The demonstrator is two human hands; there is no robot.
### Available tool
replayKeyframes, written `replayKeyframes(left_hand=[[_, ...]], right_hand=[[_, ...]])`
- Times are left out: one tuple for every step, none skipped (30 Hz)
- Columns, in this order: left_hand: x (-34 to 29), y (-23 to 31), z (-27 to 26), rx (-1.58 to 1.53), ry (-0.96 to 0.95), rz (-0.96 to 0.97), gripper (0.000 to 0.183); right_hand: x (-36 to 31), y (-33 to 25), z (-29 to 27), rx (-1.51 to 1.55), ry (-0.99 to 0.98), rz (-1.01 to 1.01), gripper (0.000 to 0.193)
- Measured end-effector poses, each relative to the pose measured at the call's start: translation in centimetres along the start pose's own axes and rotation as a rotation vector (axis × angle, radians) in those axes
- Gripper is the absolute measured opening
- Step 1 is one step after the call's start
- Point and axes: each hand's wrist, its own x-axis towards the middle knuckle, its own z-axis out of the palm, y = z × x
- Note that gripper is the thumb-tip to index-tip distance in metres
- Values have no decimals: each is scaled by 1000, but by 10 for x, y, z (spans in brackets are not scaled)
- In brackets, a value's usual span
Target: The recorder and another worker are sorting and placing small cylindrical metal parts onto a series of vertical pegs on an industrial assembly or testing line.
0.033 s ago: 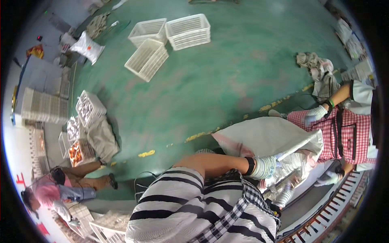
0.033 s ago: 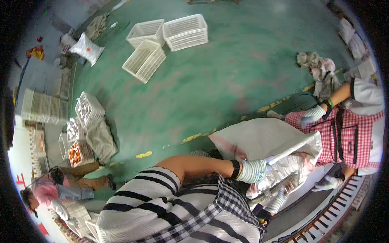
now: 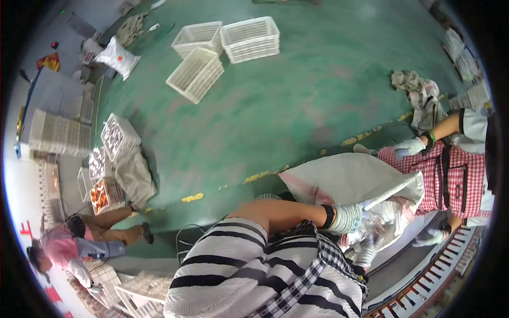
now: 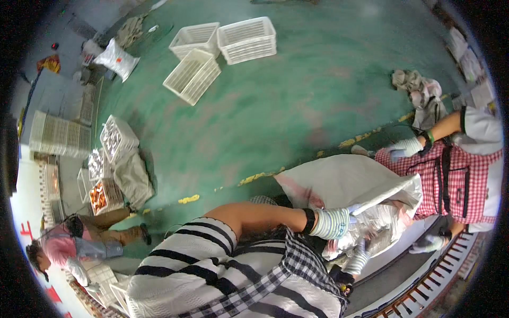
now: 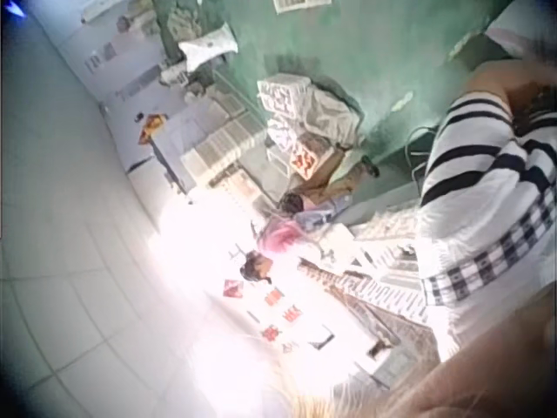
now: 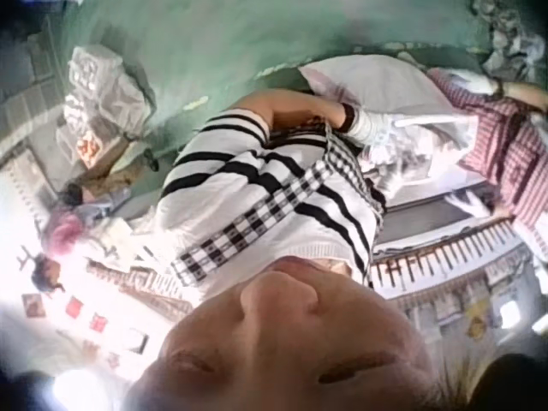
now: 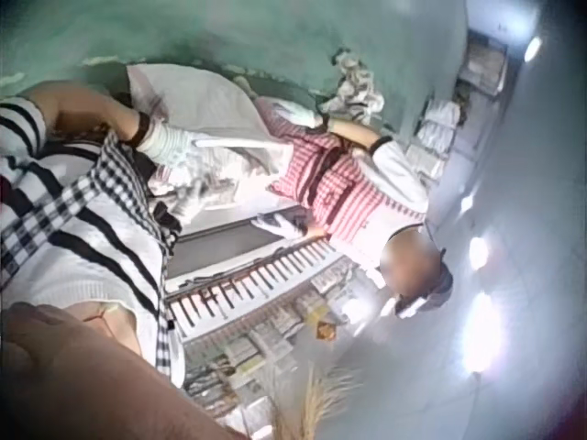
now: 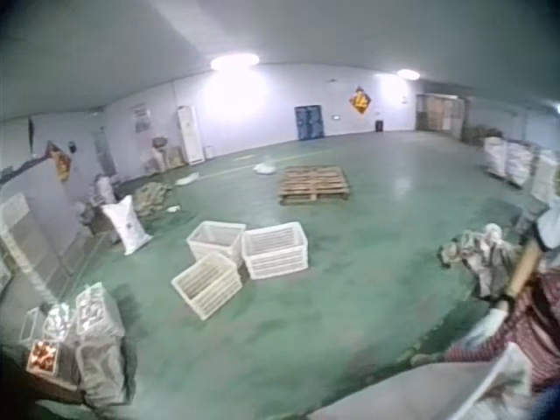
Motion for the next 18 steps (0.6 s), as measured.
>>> replayKeyframes(left_hand=[[-2,0,-4,-3,-6,-28,22],[-5,-1,-8,-25,-9,-13,22],[-7,1,-11,-46,-12,-3,23],[-5,2,-14,-40,-7,-25,21],[-4,7,-9,-32,-7,-44,21],[-2,14,2,7,37,-94,21],[0,17,1,50,83,-129,21],[1,20,-6,144,-94,-126,20],[-1,21,-8,163,-85,-92,20],[-3,21,-9,69,-72,-121,18],[-6,20,-9,-25,-61,-139,16],[-3,19,-9,-119,-48,-142,14],[2,19,-12,-214,-38,-137,12],[2,18,-17,-182,-83,-118,12],[-1,15,-21,-145,-126,-95,12],[2,13,-17,-175,-121,-76,12],[14,12,-11,-204,-110,-21,13],[9,10,-9,-202,-58,-34,13]], right_hand=[[6,14,16,-144,-205,-31,43],[9,28,32,-272,-385,-68,41],[13,45,45,-397,-536,-112,39],[15,63,56,-493,-649,-142,37],[16,78,61,-576,-744,-159,35],[16,91,61,-645,-827,-170,33],[16,103,60,-711,-893,-176,31],[14,115,55,-775,-946,-193,29],[13,125,48,-831,-972,-205,27],[11,134,39,-885,-997,-230,25],[9,143,31,-925,-1021,-274,23],[6,152,22,-982,-1042,-353,22],[4,159,14,-1061,-1058,-519,20],[-2,165,6,-1151,-1048,-705,19],[-10,165,1,-1240,-992,-875,18],[-18,165,-6,-1319,-910,-991,18],[-24,188,-5,-869,-641,-703,27],[-36,171,1,-620,-529,-290,27]])
